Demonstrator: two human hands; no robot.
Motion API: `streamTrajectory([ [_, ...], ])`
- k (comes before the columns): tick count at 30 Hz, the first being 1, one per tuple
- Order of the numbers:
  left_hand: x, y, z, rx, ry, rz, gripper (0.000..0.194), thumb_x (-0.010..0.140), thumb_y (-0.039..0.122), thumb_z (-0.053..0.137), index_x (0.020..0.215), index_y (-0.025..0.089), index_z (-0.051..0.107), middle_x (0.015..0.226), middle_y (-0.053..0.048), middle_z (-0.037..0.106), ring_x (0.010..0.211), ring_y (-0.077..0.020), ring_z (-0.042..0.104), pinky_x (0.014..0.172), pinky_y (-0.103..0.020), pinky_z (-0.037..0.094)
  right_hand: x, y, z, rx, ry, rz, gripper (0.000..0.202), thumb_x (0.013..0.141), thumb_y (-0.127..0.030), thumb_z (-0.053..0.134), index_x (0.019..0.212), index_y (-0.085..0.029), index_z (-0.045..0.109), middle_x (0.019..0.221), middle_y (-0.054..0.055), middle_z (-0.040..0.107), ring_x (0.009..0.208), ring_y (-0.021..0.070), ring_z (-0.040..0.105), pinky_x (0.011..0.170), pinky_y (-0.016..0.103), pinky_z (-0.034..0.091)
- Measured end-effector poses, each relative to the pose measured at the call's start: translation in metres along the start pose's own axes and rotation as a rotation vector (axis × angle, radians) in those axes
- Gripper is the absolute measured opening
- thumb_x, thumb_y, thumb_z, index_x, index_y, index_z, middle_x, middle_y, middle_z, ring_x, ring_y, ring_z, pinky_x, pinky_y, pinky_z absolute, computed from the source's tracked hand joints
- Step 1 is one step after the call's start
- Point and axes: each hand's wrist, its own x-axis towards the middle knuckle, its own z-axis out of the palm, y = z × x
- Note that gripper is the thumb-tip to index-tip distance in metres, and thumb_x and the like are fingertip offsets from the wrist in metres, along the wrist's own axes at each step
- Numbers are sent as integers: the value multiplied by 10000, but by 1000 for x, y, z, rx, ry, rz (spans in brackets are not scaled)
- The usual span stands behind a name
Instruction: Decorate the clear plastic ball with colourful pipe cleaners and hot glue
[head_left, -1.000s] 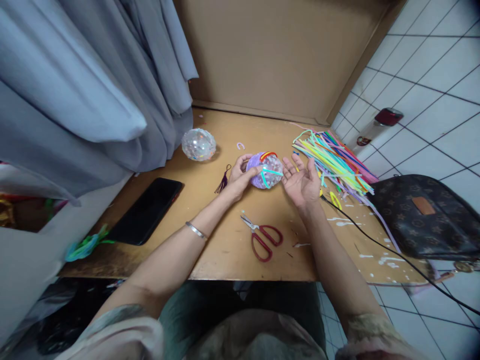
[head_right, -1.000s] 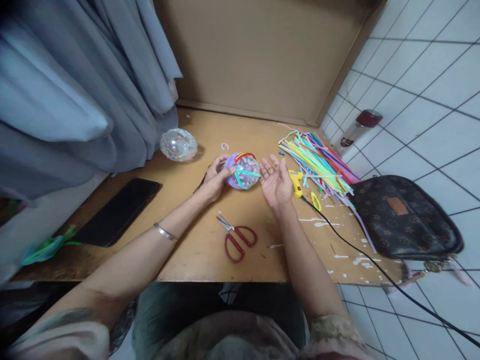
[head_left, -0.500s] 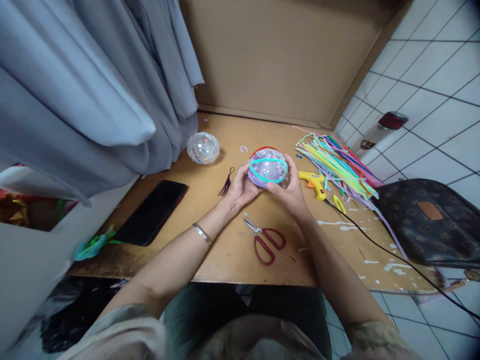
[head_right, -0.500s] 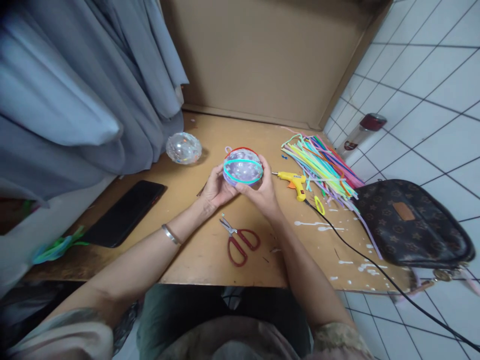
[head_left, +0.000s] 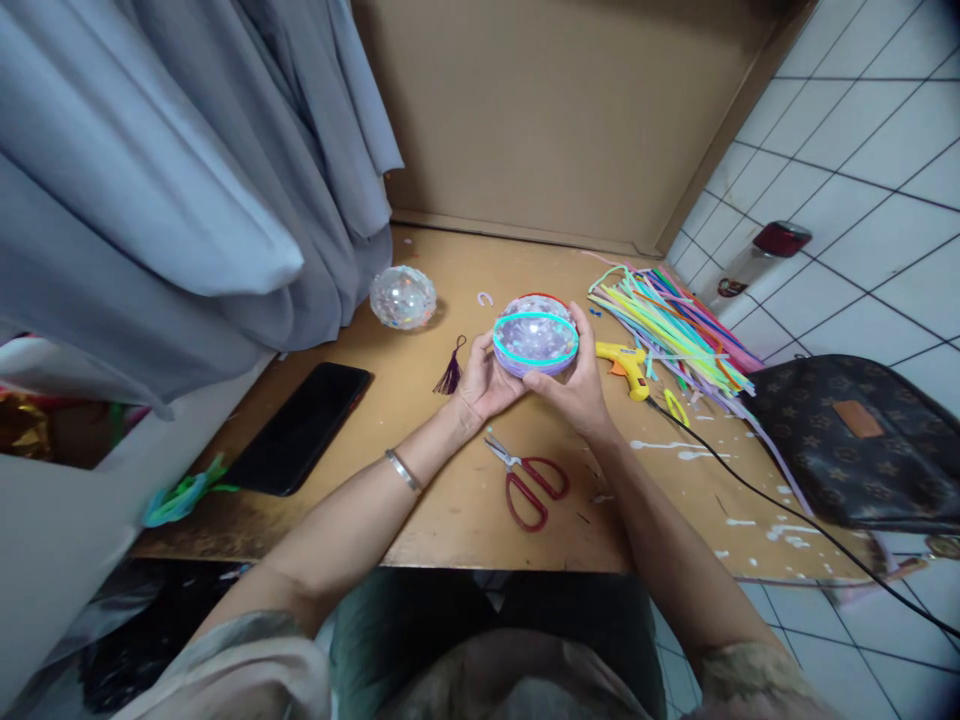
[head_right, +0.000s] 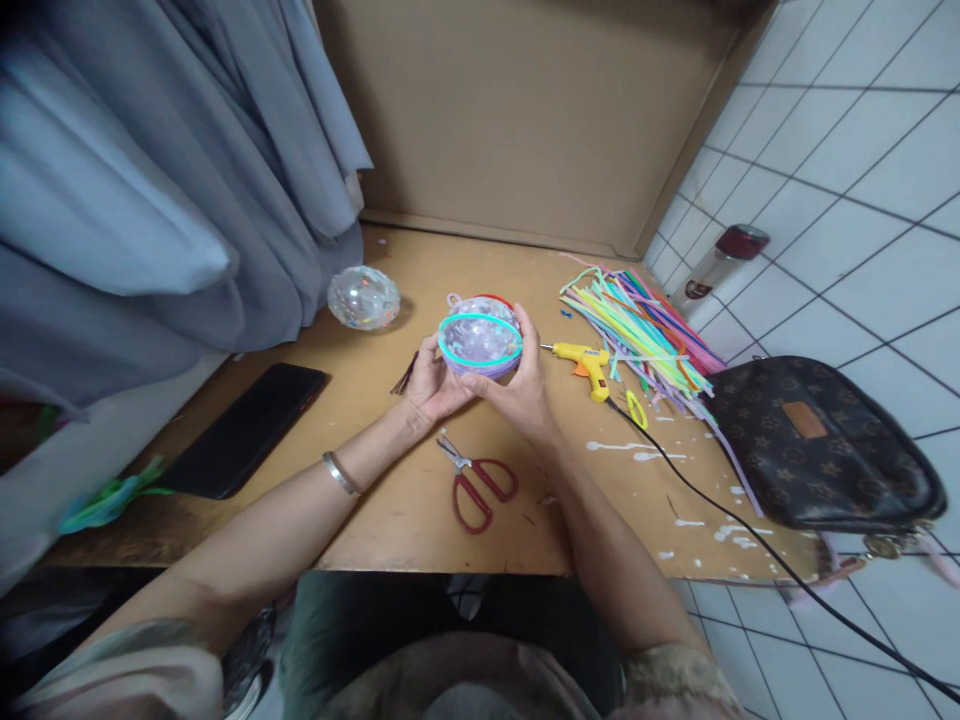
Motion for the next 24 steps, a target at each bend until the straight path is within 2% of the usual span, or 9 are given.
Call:
streamTrajectory([
  [3,1,-2,0,23,-26,-5,414,897,429,580,1220,175,632,1130,-93,760,1218,-289,658,1068,-437,519,1,1,-2,35,13,31,1187,610,-669,851,1577,-302,268,1651,112,324,1525,360,335,1272,542,285],
  [7,0,-8,-2,101,-51,10,372,890,453,655,1155,192,644,1177,-98,748,1241,-304,643,1038,-463,539,4,5,-7,160,55,149,1165,595,-627,876,1564,-328,302,1614,95,402,1487,349,400,1256,558,308],
  [12,-1,-12,-7,171,-105,36,501,789,508,795,1154,199,646,1257,-124,713,1276,-327,617,1035,-469,540,7,1,-13,332,38,243,1117,536,-551,925,1506,-370,402,1534,59,517,1428,324,478,1249,547,325],
  [15,-1,-10,-8,199,-131,32,548,774,571,789,1155,204,646,1262,-134,707,1267,-338,623,1023,-478,543,8,-4,-14,386,27,255,1087,527,-504,934,1484,-379,432,1491,47,567,1398,318,509,1236,545,348],
  [19,-2,-5,-10,194,-124,-12,598,748,661,761,1109,197,656,1165,-135,739,1199,-347,663,983,-492,557,9,-6,-14,416,30,261,1066,530,-483,927,1474,-374,444,1450,45,602,1384,317,524,1230,548,353],
  [24,1,-3,-10,205,-51,34,521,709,542,834,1064,199,666,1052,-91,767,1096,-296,703,927,-430,580,8,-1,-15,356,11,284,1120,503,-507,942,1489,-351,435,1461,66,586,1395,322,511,1251,541,312],
])
